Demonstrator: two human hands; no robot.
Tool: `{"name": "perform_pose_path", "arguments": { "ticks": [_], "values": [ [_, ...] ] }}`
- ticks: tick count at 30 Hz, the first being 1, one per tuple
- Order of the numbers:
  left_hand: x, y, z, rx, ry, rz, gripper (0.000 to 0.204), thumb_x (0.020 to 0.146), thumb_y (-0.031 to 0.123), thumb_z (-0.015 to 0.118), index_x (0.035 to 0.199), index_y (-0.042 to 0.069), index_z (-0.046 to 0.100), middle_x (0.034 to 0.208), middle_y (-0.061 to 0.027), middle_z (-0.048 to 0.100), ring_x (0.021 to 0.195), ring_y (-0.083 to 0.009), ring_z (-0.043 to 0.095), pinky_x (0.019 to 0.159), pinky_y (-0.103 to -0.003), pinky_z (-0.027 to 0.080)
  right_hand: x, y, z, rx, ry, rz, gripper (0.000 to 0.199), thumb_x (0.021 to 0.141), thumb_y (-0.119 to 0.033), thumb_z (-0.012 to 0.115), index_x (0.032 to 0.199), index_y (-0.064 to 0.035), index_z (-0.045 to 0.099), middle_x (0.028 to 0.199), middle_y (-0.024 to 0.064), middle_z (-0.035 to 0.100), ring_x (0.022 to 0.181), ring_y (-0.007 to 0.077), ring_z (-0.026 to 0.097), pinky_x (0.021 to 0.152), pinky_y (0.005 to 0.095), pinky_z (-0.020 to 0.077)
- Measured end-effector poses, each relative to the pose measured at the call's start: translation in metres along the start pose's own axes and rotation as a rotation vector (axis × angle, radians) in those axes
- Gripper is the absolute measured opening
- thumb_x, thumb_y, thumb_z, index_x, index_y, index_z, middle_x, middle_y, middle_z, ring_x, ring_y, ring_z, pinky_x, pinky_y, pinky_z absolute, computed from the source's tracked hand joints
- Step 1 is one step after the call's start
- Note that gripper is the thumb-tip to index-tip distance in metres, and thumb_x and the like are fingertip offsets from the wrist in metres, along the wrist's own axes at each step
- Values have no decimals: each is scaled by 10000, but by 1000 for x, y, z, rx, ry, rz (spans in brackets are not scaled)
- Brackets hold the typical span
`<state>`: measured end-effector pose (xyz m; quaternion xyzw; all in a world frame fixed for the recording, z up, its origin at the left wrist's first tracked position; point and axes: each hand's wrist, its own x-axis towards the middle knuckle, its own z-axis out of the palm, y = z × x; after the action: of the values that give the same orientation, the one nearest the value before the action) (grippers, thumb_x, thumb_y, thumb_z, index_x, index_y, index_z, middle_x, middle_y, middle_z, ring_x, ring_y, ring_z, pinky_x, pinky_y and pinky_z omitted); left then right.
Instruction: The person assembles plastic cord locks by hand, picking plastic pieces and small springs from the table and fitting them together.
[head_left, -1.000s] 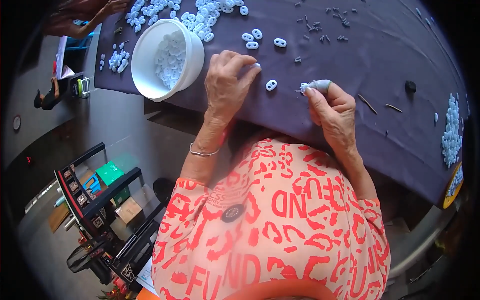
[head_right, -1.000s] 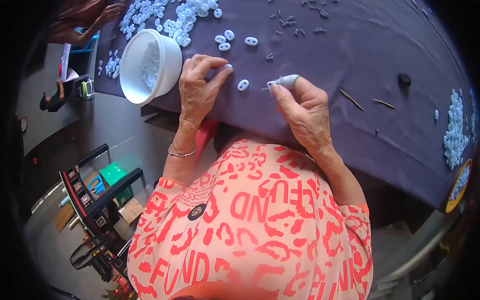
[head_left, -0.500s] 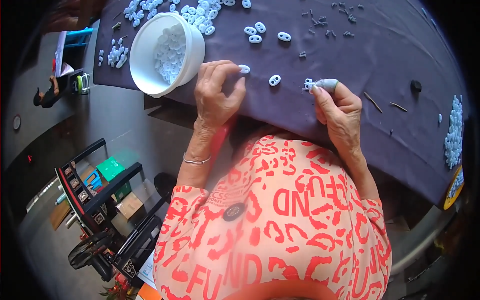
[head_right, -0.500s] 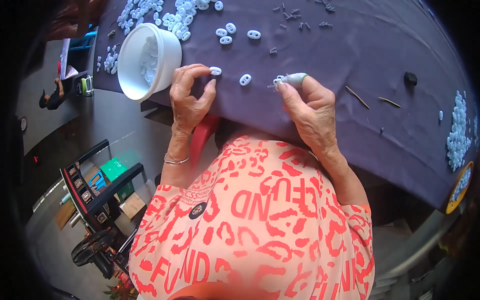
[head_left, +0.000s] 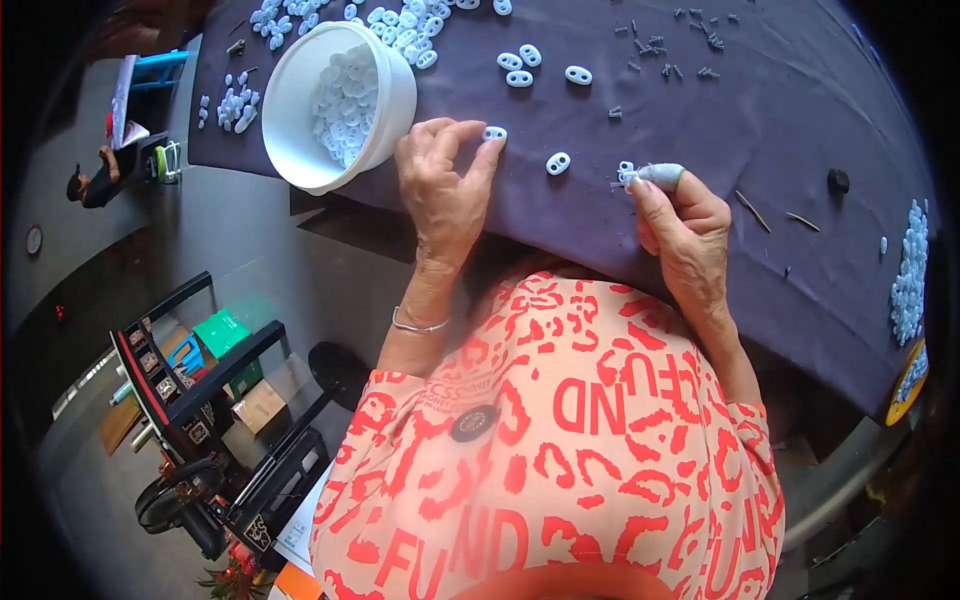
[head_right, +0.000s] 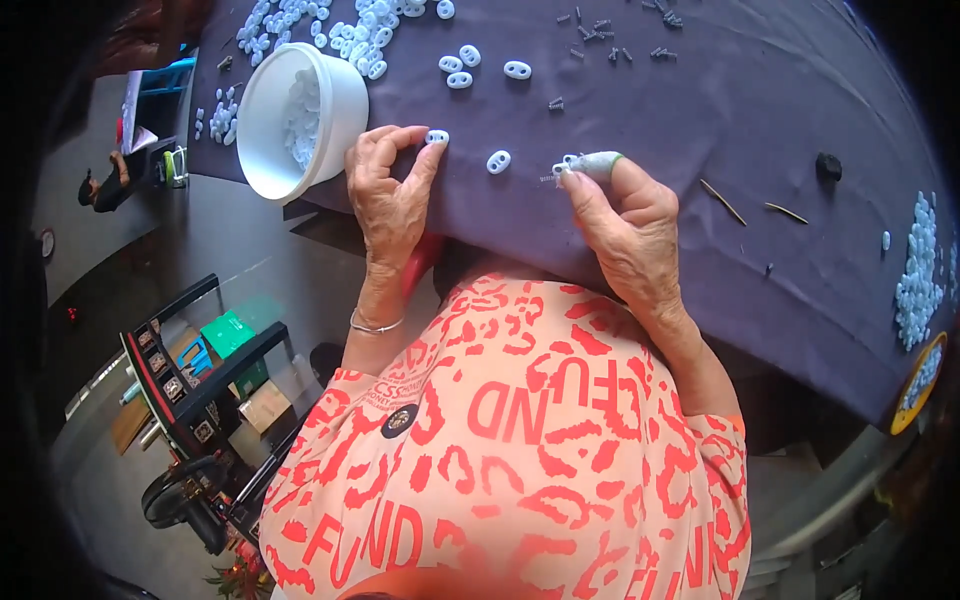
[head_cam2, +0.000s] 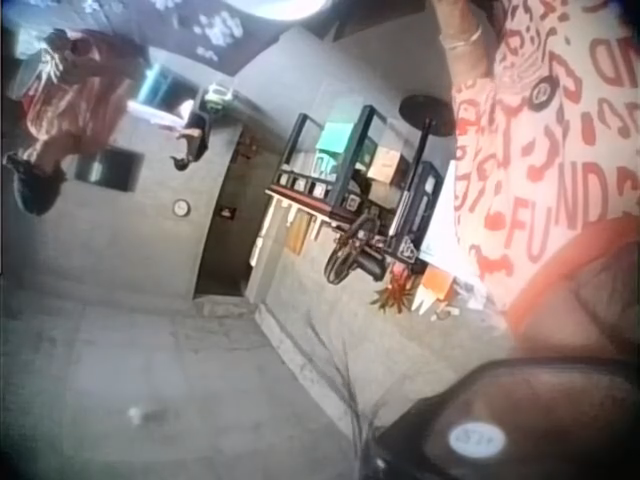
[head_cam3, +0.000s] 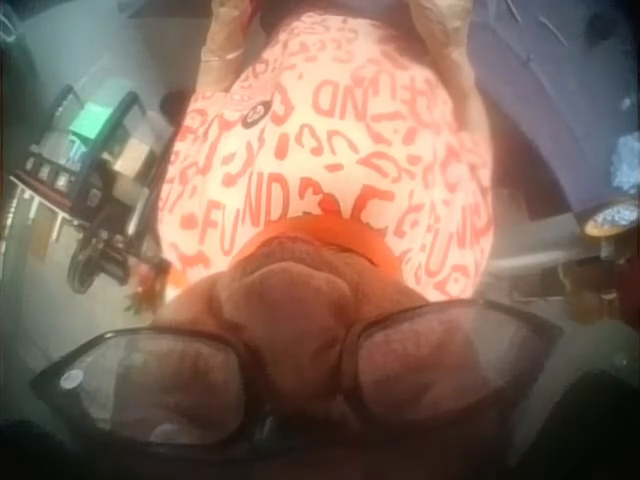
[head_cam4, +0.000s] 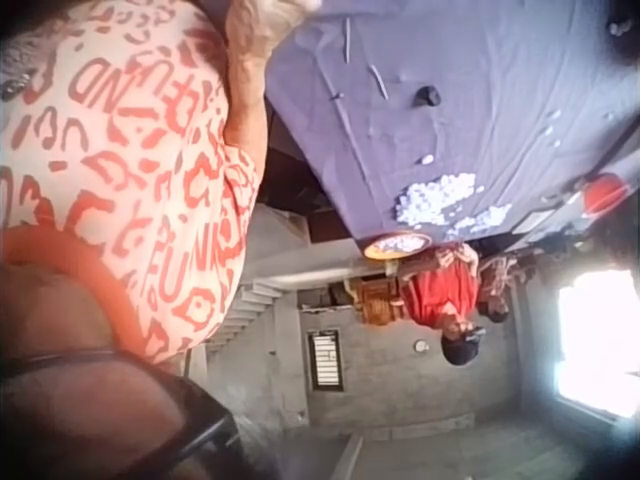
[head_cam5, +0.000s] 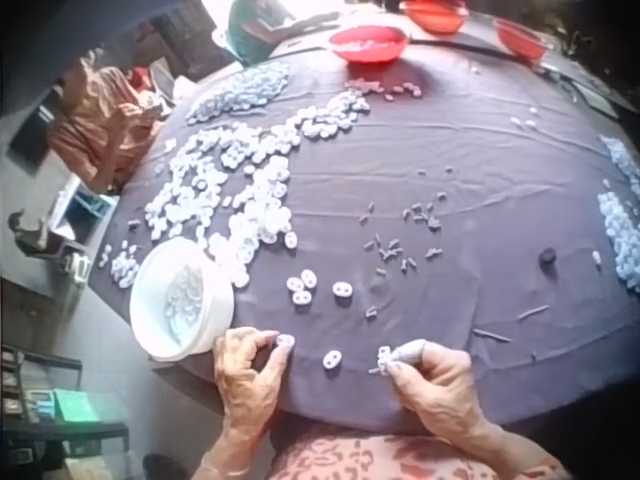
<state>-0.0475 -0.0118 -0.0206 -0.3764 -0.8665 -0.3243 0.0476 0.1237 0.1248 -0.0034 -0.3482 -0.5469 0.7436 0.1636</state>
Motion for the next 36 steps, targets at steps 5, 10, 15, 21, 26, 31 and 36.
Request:
{"name": "perform_pose_path", "arguments": {
  "ticks": [5,10,15,21,26,31,36],
  "values": [
    [6,2,7,-82,9,143,181,668,33,732,814,54,627,817,-66,613,806,-239,554,721,-354,443,1,-1,0,-22,-6,-15,96,886,-99,583,902,-9,609,586,-46,468,474,7,361,416,171,259],
    [0,15,6,-559,-99,-145,91,774,19,677,826,24,601,857,-57,650,686,-122,620,578,-232,467,1,1,-1,-14,-5,-30,97,887,-95,580,906,-5,611,591,-45,473,478,5,360,420,170,260],
    [0,33,-12,-1070,-295,-542,139,830,46,630,959,17,588,883,-101,651,796,-164,652,616,-243,505,1,-6,-1,10,-45,0,107,872,-106,599,892,-3,622,632,-40,523,537,17,424,484,176,329],
    [-13,44,-13,-1324,-448,-864,179,845,62,613,1014,3,602,887,-98,651,762,-165,645,621,-235,494,1,-12,7,-7,-69,-6,116,869,-112,603,891,-1,626,661,-38,551,572,14,450,505,169,353],
    [-16,56,-15,-1311,-464,-928,203,844,70,618,1037,8,601,880,-90,651,775,-164,645,633,-227,490,0,-15,9,-85,-78,-43,115,878,-114,595,910,-8,626,678,-52,543,565,-1,429,482,153,328],
    [-20,53,-14,-1329,-484,-941,190,845,67,616,1026,11,603,882,-86,651,788,-161,646,630,-226,490,-1,-16,11,-79,-65,-11,115,836,-96,610,831,19,622,656,-16,591,598,18,461,508,200,374],
    [-23,53,-14,-1375,-486,-953,166,846,72,615,1002,15,605,887,-83,651,797,-160,648,619,-226,489,-1,-14,10,-117,-86,-21,128,829,-108,614,817,20,625,653,-6,592,598,20,470,508,203,380]
  ]
}}
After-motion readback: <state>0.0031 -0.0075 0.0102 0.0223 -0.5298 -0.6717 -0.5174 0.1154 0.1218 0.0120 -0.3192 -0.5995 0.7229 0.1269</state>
